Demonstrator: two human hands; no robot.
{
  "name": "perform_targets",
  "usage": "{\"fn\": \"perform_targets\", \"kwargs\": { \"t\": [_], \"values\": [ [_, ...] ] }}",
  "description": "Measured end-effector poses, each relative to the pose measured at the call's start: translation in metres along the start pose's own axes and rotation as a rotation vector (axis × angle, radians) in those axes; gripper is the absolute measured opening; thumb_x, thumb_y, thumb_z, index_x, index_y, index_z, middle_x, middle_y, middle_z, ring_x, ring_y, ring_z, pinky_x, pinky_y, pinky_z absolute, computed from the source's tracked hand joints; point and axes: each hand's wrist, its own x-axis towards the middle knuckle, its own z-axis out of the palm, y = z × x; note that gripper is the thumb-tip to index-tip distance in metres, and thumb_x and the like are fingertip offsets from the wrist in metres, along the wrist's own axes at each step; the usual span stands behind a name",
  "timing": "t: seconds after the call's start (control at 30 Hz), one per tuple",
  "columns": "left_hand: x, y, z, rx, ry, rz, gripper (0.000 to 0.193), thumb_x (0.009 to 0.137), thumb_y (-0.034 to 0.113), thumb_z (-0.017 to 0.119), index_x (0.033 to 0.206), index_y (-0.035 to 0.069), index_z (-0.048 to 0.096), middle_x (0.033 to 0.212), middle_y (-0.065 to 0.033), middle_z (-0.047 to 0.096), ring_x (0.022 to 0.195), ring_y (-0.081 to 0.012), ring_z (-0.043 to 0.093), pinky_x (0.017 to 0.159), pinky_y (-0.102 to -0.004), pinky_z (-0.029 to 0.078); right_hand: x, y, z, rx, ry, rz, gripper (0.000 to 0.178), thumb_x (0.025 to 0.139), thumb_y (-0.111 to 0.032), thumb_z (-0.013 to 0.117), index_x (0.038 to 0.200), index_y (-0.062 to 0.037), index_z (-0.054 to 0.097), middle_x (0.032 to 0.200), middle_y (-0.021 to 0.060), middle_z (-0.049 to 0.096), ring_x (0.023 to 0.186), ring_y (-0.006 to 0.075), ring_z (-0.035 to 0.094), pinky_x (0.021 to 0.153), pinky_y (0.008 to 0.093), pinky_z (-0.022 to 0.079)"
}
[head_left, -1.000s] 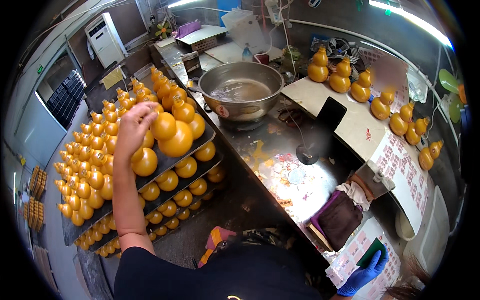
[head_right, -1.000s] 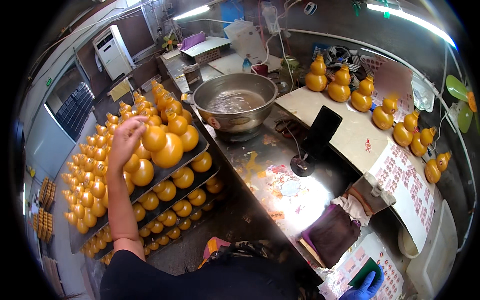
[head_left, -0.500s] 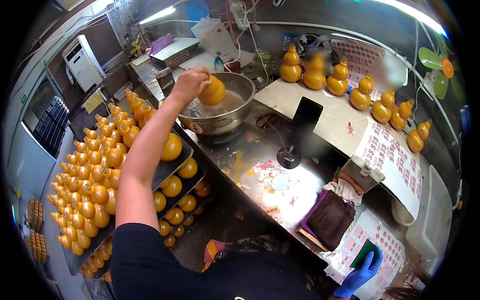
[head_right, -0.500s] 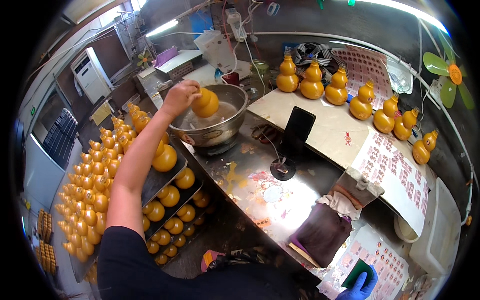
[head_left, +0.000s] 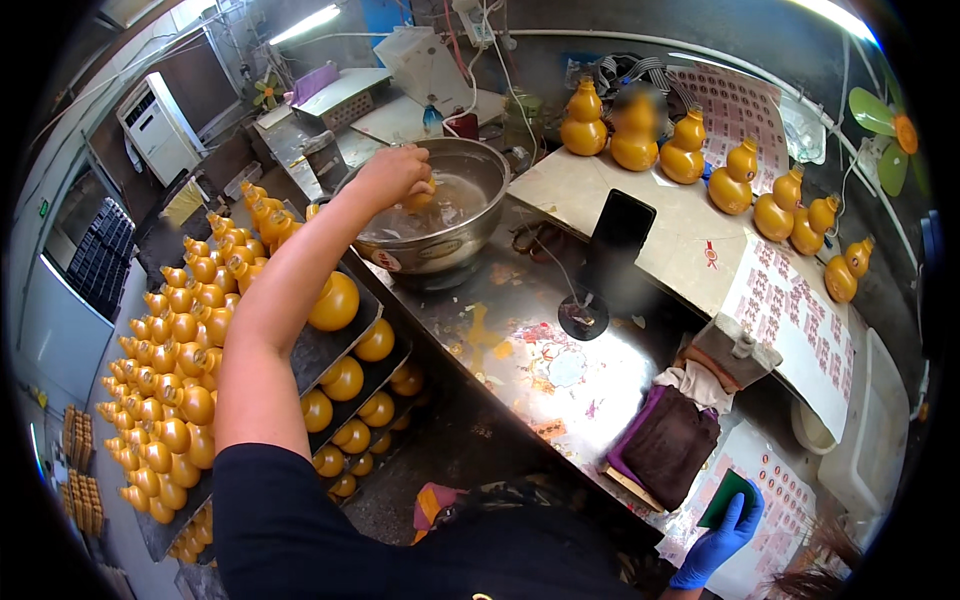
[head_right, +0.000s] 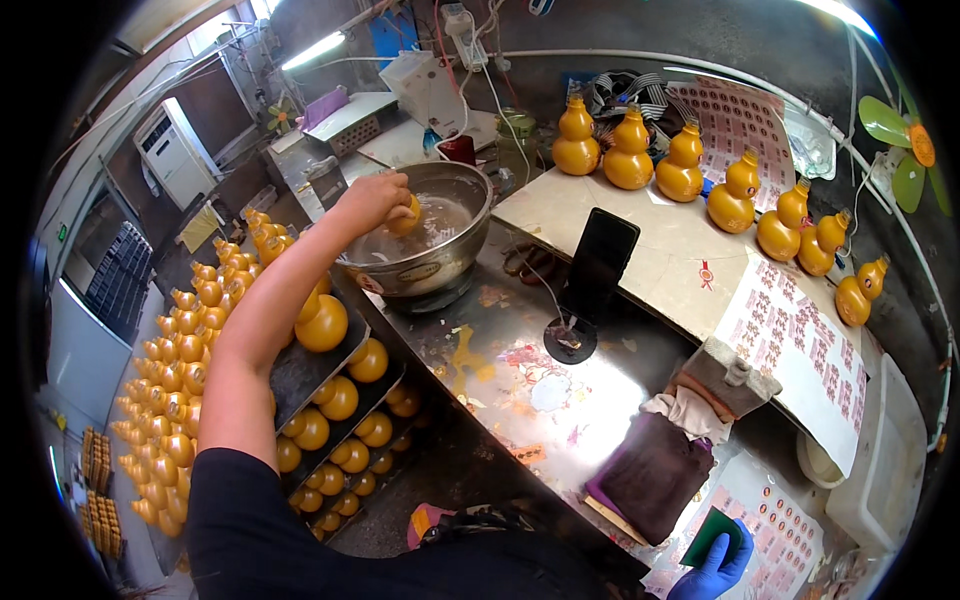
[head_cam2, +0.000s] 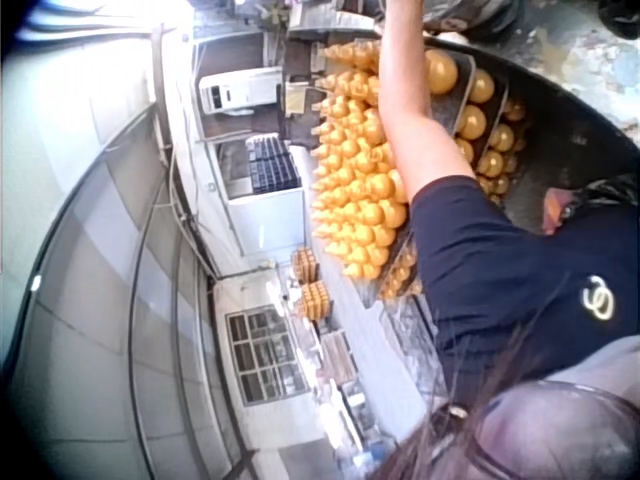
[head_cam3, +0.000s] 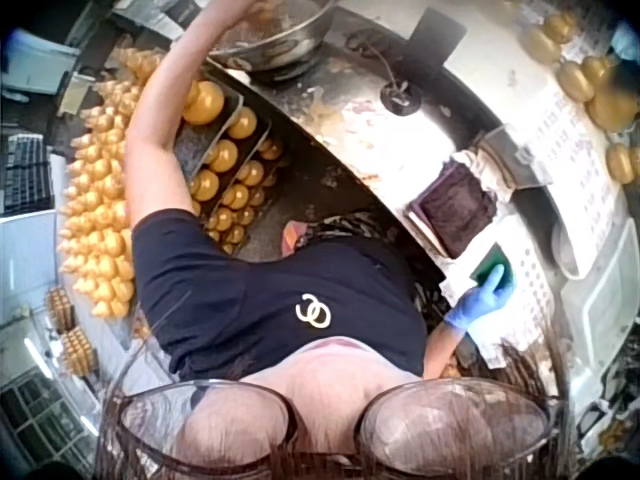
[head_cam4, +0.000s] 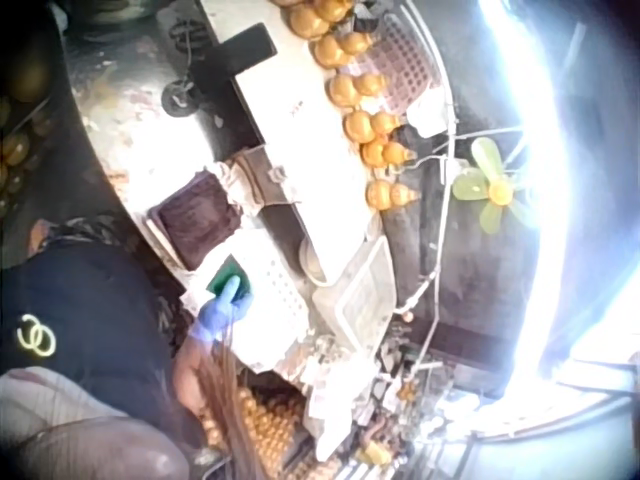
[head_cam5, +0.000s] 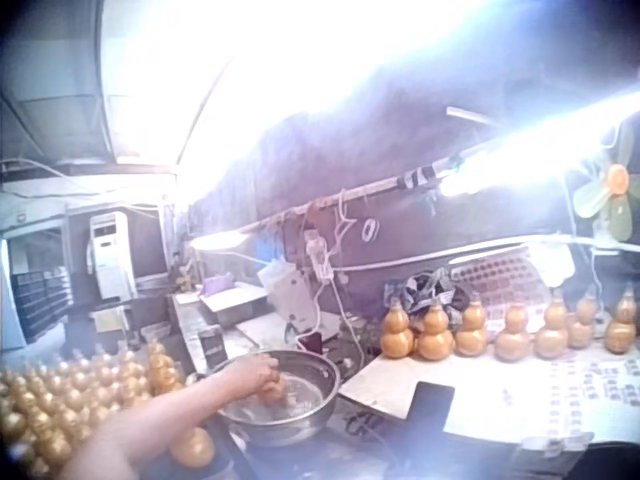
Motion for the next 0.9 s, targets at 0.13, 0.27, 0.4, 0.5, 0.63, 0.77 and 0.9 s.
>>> {"fn": "perform_targets", "kwargs": {
  "t": [0.13, 0.27, 0.4, 0.5, 0.63, 0.77, 0.9],
  "values": [
    [0.009, -0.020, 0.020, -0.029, -0.030, 0.150, 0.013, 0.077, 0.016, 0.065, 0.084, 0.006, 0.067, 0.096, -0.0072, 0.059, 0.097, -0.0262, 0.058, 0.080, -0.0400, 0.050, 0.001, 0.002, 0.002, -0.031, 0.009, 0.006, 0.021, 0.096, -0.008, 0.052, 0.114, 0.0012, 0.058, 0.109, 0.0051, 0.060, 0.100, 0.0135, 0.055, 0.093, 0.0265, 0.042],
    [0.019, -0.008, 0.024, 0.134, -0.109, 0.130, 0.010, 0.075, 0.014, 0.066, 0.080, 0.006, 0.068, 0.100, -0.0091, 0.060, 0.098, -0.0277, 0.059, 0.084, -0.0397, 0.049, -0.001, 0.004, 0.001, -0.033, 0.033, 0.014, 0.021, 0.097, -0.008, 0.052, 0.115, 0.0015, 0.058, 0.110, 0.0057, 0.060, 0.101, 0.0136, 0.055, 0.094, 0.0268, 0.041],
    [0.016, -0.013, 0.029, 0.122, -0.010, 0.104, 0.012, 0.077, 0.017, 0.065, 0.082, 0.006, 0.067, 0.097, -0.0102, 0.061, 0.096, -0.0309, 0.060, 0.082, -0.0418, 0.049, -0.003, 0.000, 0.004, -0.023, 0.039, 0.020, 0.022, 0.096, -0.007, 0.052, 0.116, 0.0016, 0.057, 0.112, 0.0062, 0.060, 0.102, 0.0138, 0.055, 0.095, 0.0270, 0.041],
    [0.005, -0.033, 0.035, 0.080, 0.009, -0.158, 0.015, 0.079, 0.019, 0.066, 0.086, 0.005, 0.067, 0.098, -0.0123, 0.061, 0.092, -0.0332, 0.062, 0.079, -0.0440, 0.050, -0.001, 0.001, 0.001, 0.009, 0.014, 0.020, 0.023, 0.097, -0.007, 0.051, 0.117, 0.0020, 0.056, 0.113, 0.0065, 0.060, 0.104, 0.0142, 0.055, 0.096, 0.0275, 0.041],
    [-0.024, -0.047, 0.017, 0.062, 0.238, -0.542, 0.019, 0.086, 0.021, 0.062, 0.091, 0.003, 0.062, 0.099, -0.0149, 0.059, 0.086, -0.0374, 0.062, 0.077, -0.0467, 0.050, 0.000, 0.007, -0.003, 0.332, 0.092, 0.207, 0.029, 0.098, -0.018, 0.051, 0.122, -0.0037, 0.057, 0.115, 0.0048, 0.060, 0.101, 0.0144, 0.056, 0.090, 0.0257, 0.042],
    [-0.043, -0.067, -0.002, 0.080, 0.595, -0.532, 0.019, 0.091, 0.022, 0.056, 0.089, 0.003, 0.058, 0.094, -0.0167, 0.057, 0.085, -0.0377, 0.059, 0.076, -0.0467, 0.048, -0.001, -0.001, 0.004, 0.747, 0.160, 0.562, 0.027, 0.098, -0.031, 0.050, 0.112, -0.0095, 0.060, 0.102, 0.0015, 0.060, 0.087, 0.0132, 0.055, 0.077, 0.0248, 0.043],
    [-0.024, -0.027, -0.057, -0.074, 0.667, -0.348, 0.017, 0.096, 0.014, 0.047, 0.094, 0.002, 0.059, 0.089, -0.0169, 0.056, 0.083, -0.0355, 0.056, 0.075, -0.0434, 0.044, 0.009, -0.004, -0.002, 1.065, -0.071, 0.667, 0.031, 0.098, -0.039, 0.046, 0.081, -0.0158, 0.057, 0.068, -0.0018, 0.049, 0.058, 0.0124, 0.046, 0.054, 0.0260, 0.036]
  ]
}}
